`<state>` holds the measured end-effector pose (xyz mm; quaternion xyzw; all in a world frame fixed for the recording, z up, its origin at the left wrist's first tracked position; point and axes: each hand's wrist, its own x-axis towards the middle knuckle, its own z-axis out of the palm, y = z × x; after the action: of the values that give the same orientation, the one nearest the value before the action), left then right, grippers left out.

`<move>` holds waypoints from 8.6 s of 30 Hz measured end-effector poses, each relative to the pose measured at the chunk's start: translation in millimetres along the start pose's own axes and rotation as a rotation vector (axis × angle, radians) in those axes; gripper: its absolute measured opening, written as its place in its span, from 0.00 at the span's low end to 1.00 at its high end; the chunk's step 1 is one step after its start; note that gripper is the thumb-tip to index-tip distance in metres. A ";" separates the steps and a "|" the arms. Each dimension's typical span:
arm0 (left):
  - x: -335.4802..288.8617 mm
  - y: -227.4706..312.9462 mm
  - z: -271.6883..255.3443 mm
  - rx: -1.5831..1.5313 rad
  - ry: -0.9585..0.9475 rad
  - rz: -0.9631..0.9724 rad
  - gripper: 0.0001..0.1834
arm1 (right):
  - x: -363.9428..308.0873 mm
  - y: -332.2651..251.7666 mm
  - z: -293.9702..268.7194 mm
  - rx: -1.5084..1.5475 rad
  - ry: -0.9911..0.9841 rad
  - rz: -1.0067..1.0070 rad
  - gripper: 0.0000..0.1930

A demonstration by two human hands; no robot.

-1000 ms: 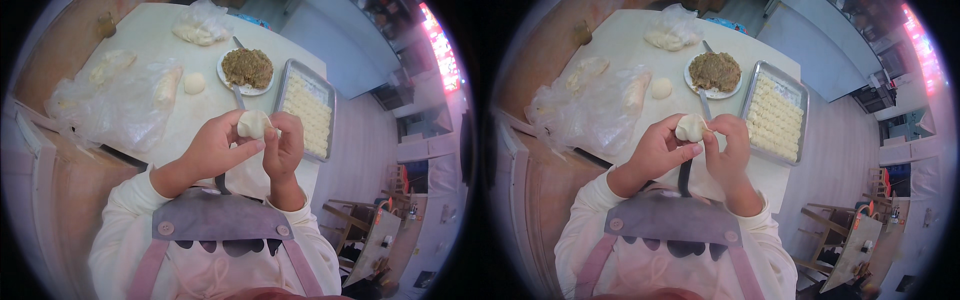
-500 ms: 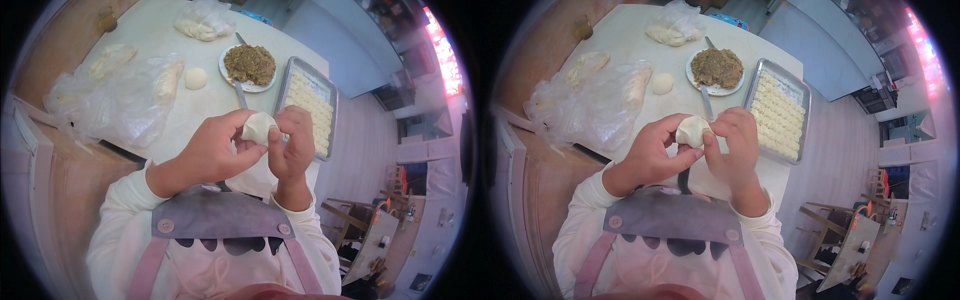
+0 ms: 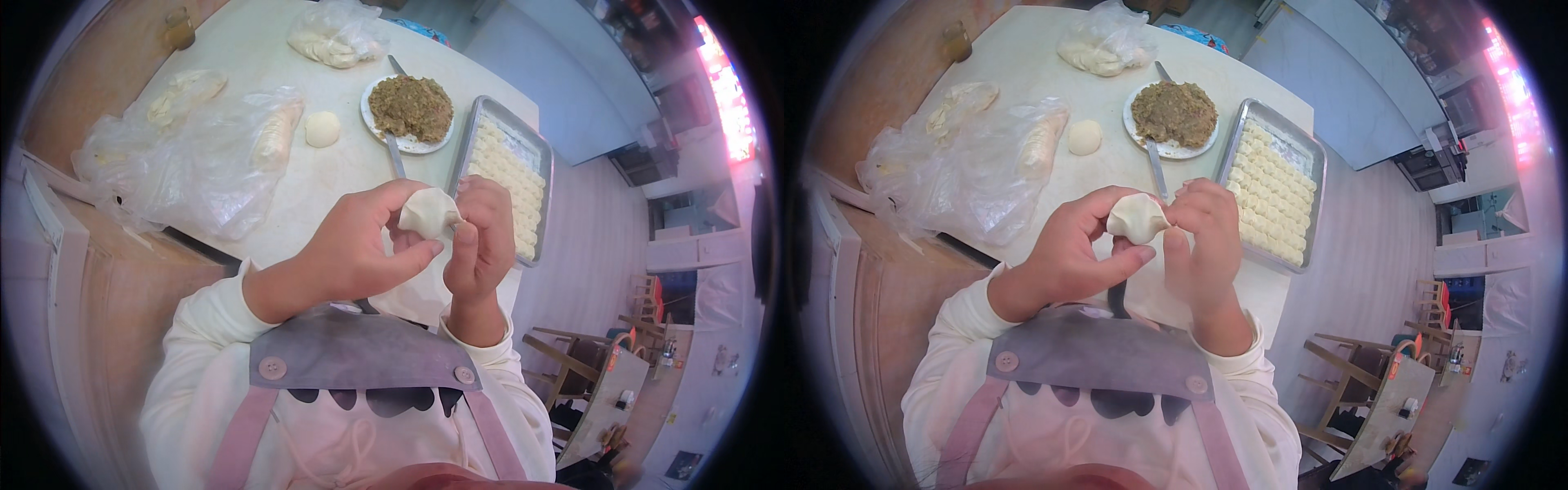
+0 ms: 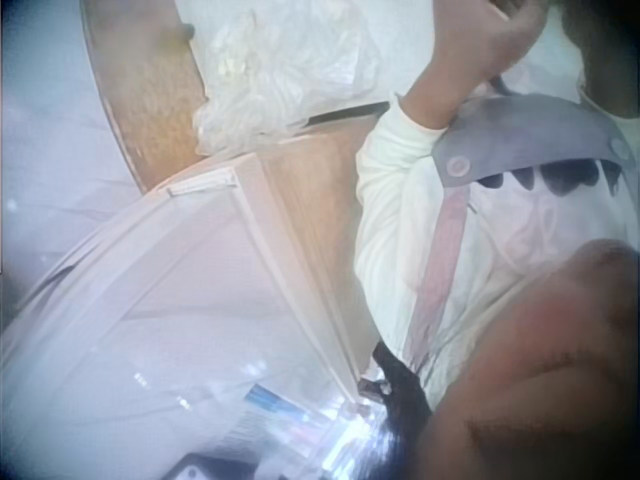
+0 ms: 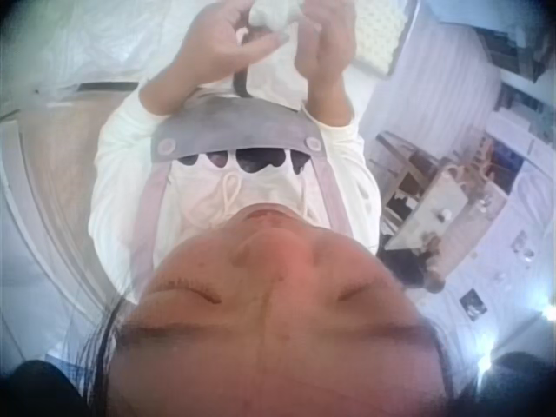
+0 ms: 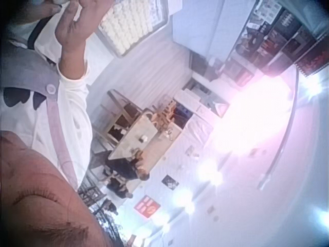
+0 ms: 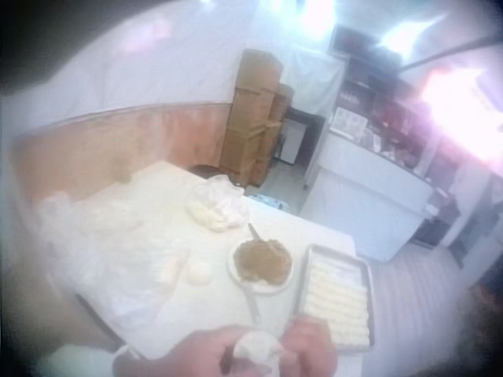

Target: The person repeatedly scoops filling onto small dough discs, folds and seals them into dumplings, and places them on a metal tray. The process continues with consistent hand motions and placement of finished dumplings in rows.

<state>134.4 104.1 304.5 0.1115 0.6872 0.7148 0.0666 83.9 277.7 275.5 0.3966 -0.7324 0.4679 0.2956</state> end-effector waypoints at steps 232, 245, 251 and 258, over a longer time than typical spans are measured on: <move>16.1 -48.1 -10.5 0.183 0.320 0.215 0.18 | -8.0 -11.0 32.5 0.398 -0.043 0.643 0.18; 19.2 -40.4 -20.5 0.471 0.130 0.481 0.20 | -7.9 8.8 24.7 -0.070 -0.038 0.022 0.20; 10.8 -32.9 -7.9 -0.083 -0.016 0.120 0.15 | -11.5 9.9 24.8 -0.067 0.038 0.022 0.17; 14.6 -29.2 0.3 0.015 -0.041 0.129 0.23 | -14.3 19.3 20.8 -0.044 0.098 -0.049 0.09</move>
<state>118.7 109.4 276.4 0.1706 0.6825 0.7099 0.0337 73.4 267.7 247.3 0.3845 -0.7171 0.4631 0.3513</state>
